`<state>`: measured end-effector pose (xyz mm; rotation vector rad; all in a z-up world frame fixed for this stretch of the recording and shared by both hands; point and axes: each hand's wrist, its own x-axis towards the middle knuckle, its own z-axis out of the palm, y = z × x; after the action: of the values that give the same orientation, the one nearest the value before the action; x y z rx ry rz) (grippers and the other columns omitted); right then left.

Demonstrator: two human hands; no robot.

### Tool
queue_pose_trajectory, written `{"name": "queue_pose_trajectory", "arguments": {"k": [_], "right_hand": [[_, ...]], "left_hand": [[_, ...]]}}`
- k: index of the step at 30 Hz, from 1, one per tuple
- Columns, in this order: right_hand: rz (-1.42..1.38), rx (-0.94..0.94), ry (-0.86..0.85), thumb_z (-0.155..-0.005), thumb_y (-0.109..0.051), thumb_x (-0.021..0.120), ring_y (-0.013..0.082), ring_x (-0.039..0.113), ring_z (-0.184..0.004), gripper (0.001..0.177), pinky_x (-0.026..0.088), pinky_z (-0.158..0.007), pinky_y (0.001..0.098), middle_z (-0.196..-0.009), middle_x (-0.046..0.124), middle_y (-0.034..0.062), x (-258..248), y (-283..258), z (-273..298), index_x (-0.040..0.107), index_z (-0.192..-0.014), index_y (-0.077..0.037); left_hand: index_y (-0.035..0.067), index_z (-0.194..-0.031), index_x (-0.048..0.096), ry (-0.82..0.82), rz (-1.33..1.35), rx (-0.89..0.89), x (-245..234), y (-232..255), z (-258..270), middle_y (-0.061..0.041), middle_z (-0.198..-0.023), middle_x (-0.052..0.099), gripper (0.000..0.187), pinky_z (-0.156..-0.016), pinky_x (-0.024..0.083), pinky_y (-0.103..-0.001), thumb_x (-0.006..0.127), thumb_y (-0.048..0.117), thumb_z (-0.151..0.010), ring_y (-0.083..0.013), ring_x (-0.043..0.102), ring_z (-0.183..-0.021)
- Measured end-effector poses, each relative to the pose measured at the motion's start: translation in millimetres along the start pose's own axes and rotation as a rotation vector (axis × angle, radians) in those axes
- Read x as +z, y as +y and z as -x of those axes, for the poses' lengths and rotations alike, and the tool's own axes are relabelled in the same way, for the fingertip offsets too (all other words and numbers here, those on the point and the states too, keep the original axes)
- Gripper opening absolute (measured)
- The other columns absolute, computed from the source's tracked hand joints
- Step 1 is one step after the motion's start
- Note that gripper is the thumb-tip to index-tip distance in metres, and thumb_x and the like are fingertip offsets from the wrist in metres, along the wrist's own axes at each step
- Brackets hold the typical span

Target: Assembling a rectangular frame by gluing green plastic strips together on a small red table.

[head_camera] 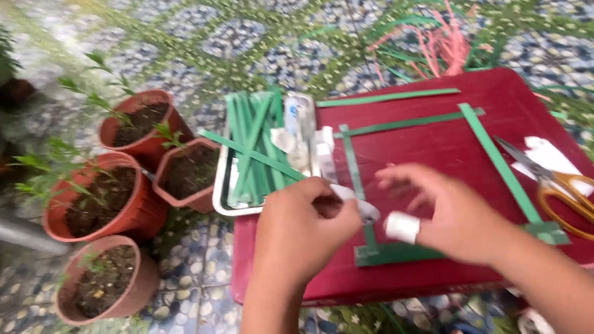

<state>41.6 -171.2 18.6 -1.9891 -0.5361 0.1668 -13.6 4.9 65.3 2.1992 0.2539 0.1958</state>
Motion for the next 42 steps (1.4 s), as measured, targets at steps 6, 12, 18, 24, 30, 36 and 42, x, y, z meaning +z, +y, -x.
{"name": "queue_pose_trajectory", "arguments": {"k": [6,12,18,24,30,36,42], "right_hand": [[-0.061,0.151,-0.115,-0.065,-0.017,0.071,0.0089,0.064,-0.071,0.027,0.049,-0.065,0.0252,-0.081,0.074,-0.002,-2,9,22,0.07,-0.092,-0.013],[-0.018,0.16,-0.117,-0.068,-0.019,0.069,0.0091,0.049,-0.058,0.011,0.041,-0.054,0.0278,-0.06,0.062,-0.0022,-5,29,24,0.071,-0.073,-0.01],[0.043,0.287,-0.159,-0.066,-0.016,0.07,0.008,0.063,-0.065,0.018,0.047,-0.063,0.0253,-0.071,0.077,-0.0029,-10,18,22,0.077,-0.082,-0.015],[0.185,0.477,-0.179,-0.065,-0.025,0.07,0.0034,0.068,-0.083,0.031,0.049,-0.077,0.0208,-0.091,0.079,-0.0086,-22,9,18,0.075,-0.096,-0.021],[0.059,0.503,-0.086,-0.063,-0.011,0.073,0.0068,0.07,-0.082,0.033,0.053,-0.079,0.0217,-0.088,0.08,-0.0005,-35,18,19,0.076,-0.096,-0.014],[0.165,0.53,-0.117,-0.063,-0.016,0.076,0.0059,0.072,-0.081,0.024,0.051,-0.08,0.0219,-0.085,0.082,-0.0057,-35,20,13,0.072,-0.088,-0.016],[0.198,0.551,-0.124,-0.065,-0.016,0.076,0.0082,0.064,-0.069,0.021,0.047,-0.069,0.0224,-0.076,0.077,-0.0034,-32,21,13,0.076,-0.086,-0.017]], "left_hand": [[0.013,-0.069,0.065,-0.258,-0.12,0.044,15,33,13,0.004,-0.063,0.066,0.014,-0.05,0.044,-0.022,0.062,0.026,-0.066,-0.0069,0.057,-0.055],[0.017,-0.103,0.063,-0.198,0.066,0.272,28,13,10,0.004,-0.073,0.066,0.036,-0.059,0.047,-0.023,0.066,0.029,-0.068,-0.0067,0.058,-0.06],[0.011,-0.085,0.068,-0.255,0.361,0.16,39,3,2,-0.001,-0.078,0.07,0.013,-0.061,0.052,-0.019,0.068,0.015,-0.072,-0.0068,0.062,-0.066],[0.005,-0.086,0.067,-0.151,0.441,-0.237,21,0,-5,-0.007,-0.077,0.066,0.025,-0.063,0.053,-0.025,0.044,-0.001,-0.08,-0.0137,0.06,-0.066],[0.013,-0.104,0.061,-0.463,-0.148,-0.401,13,-4,-3,0.0,-0.118,0.06,0.034,-0.092,0.048,-0.03,0.036,0.004,-0.082,-0.0112,0.058,-0.106],[0.023,-0.108,0.059,-0.655,-0.456,-0.32,25,1,-5,0.005,-0.107,0.062,0.045,-0.083,0.05,-0.029,0.074,0.023,-0.065,-0.0153,0.059,-0.095],[0.02,-0.098,0.063,-0.629,-0.609,-0.162,39,-21,-12,0.002,-0.095,0.062,0.03,-0.067,0.05,-0.032,0.069,0.023,-0.068,-0.019,0.058,-0.082]]}}
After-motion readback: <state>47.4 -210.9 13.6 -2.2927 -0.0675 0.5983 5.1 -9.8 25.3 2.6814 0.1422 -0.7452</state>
